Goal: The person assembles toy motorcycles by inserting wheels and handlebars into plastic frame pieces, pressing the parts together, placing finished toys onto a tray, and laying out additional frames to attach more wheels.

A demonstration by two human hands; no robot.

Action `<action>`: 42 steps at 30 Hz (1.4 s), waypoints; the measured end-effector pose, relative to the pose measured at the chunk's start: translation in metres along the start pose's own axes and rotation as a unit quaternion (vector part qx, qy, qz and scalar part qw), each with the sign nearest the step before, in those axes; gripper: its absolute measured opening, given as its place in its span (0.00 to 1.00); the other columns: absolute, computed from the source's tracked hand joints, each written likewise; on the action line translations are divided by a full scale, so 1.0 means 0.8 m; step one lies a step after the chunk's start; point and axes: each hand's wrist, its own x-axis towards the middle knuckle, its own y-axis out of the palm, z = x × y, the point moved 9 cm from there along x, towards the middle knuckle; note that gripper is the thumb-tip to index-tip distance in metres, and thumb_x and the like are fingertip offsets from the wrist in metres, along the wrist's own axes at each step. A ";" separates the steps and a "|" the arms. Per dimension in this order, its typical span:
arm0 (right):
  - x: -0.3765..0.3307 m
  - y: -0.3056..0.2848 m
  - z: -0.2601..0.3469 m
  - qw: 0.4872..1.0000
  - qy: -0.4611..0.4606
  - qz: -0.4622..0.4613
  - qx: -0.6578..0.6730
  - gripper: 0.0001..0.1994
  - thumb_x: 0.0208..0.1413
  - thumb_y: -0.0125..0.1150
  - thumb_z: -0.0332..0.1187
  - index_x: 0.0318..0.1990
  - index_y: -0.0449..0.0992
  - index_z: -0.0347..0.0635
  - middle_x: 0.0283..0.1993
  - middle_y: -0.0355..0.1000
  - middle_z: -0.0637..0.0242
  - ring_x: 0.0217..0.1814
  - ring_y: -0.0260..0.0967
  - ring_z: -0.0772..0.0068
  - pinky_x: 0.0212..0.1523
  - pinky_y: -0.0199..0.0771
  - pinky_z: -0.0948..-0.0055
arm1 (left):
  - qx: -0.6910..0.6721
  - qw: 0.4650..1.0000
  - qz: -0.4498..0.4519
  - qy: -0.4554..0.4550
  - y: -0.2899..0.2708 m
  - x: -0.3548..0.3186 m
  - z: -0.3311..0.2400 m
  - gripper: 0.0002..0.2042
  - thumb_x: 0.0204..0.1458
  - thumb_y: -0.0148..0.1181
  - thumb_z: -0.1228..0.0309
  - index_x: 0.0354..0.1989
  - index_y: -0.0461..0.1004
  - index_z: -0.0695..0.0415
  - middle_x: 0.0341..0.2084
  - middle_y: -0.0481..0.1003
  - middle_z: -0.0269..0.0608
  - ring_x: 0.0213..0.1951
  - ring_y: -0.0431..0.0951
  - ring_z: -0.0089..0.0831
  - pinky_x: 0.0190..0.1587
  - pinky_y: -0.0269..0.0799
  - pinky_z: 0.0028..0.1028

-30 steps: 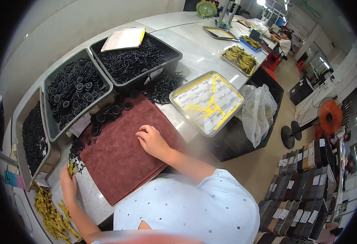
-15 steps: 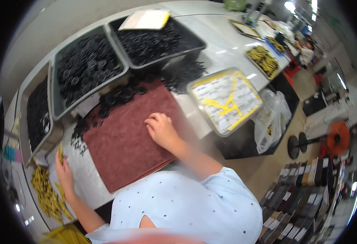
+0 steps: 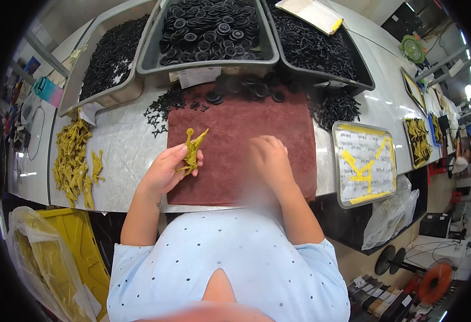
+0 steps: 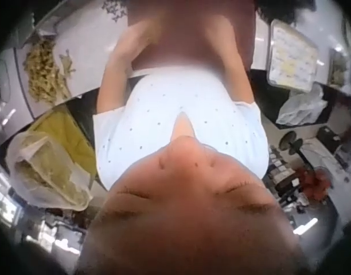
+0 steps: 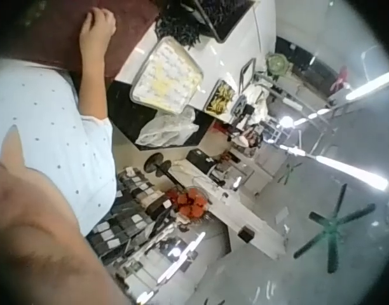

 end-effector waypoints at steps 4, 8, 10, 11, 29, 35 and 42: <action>0.002 0.007 0.002 0.999 -0.006 0.022 -0.030 0.08 0.54 0.59 0.27 0.41 0.78 0.38 0.43 0.73 0.57 0.47 0.70 0.55 0.49 0.70 0.64 | 0.346 0.931 -0.059 0.104 -0.003 -0.003 -0.018 0.14 0.61 0.50 0.69 0.52 0.70 0.64 0.43 0.73 0.43 0.45 0.72 0.33 0.46 0.68 0.32; 0.001 0.008 -0.001 0.999 0.017 0.038 -0.029 0.08 0.53 0.59 0.29 0.41 0.79 0.41 0.44 0.73 0.61 0.51 0.68 0.56 0.53 0.64 0.61 | 0.732 0.605 -0.174 0.263 0.013 -0.020 -0.050 0.21 0.53 0.57 0.75 0.56 0.68 0.62 0.45 0.71 0.41 0.50 0.69 0.37 0.48 0.65 0.36; 0.001 0.009 0.004 0.999 -0.004 0.042 -0.029 0.08 0.53 0.60 0.29 0.40 0.79 0.41 0.44 0.73 0.62 0.50 0.68 0.56 0.52 0.65 0.61 | 0.729 0.587 -0.220 0.274 -0.004 -0.025 -0.067 0.21 0.51 0.58 0.76 0.56 0.69 0.61 0.42 0.71 0.41 0.48 0.70 0.39 0.47 0.65 0.38; 0.000 0.008 0.004 0.998 -0.003 0.043 -0.037 0.08 0.53 0.60 0.29 0.40 0.79 0.41 0.44 0.73 0.61 0.50 0.68 0.56 0.52 0.65 0.62 | 0.743 0.550 -0.262 0.276 -0.012 -0.029 -0.083 0.21 0.51 0.57 0.75 0.56 0.69 0.61 0.41 0.71 0.41 0.46 0.70 0.40 0.45 0.65 0.39; -0.010 0.018 0.012 0.991 -0.040 0.104 -0.079 0.12 0.53 0.60 0.26 0.46 0.76 0.38 0.49 0.69 0.58 0.54 0.66 0.56 0.56 0.65 0.65 | 0.755 0.376 -0.527 0.105 -0.200 -0.088 -0.210 0.26 0.57 0.55 0.62 0.64 0.60 0.53 0.58 0.61 0.53 0.59 0.61 0.49 0.57 0.53 0.55; -0.011 0.018 0.015 0.991 -0.035 0.093 -0.084 0.12 0.53 0.60 0.26 0.46 0.76 0.38 0.50 0.68 0.58 0.54 0.65 0.56 0.55 0.65 0.66 | 0.682 0.282 -0.669 0.088 -0.267 -0.188 -0.270 0.26 0.54 0.57 0.66 0.62 0.61 0.55 0.59 0.61 0.55 0.62 0.58 0.52 0.59 0.51 0.59; -0.011 0.019 0.010 0.992 -0.041 0.086 -0.085 0.12 0.53 0.59 0.26 0.46 0.76 0.39 0.50 0.68 0.58 0.54 0.65 0.56 0.55 0.65 0.65 | 0.646 0.317 -0.692 0.059 -0.272 -0.231 -0.308 0.42 0.36 0.75 0.60 0.63 0.60 0.48 0.63 0.55 0.50 0.65 0.53 0.52 0.59 0.51 0.59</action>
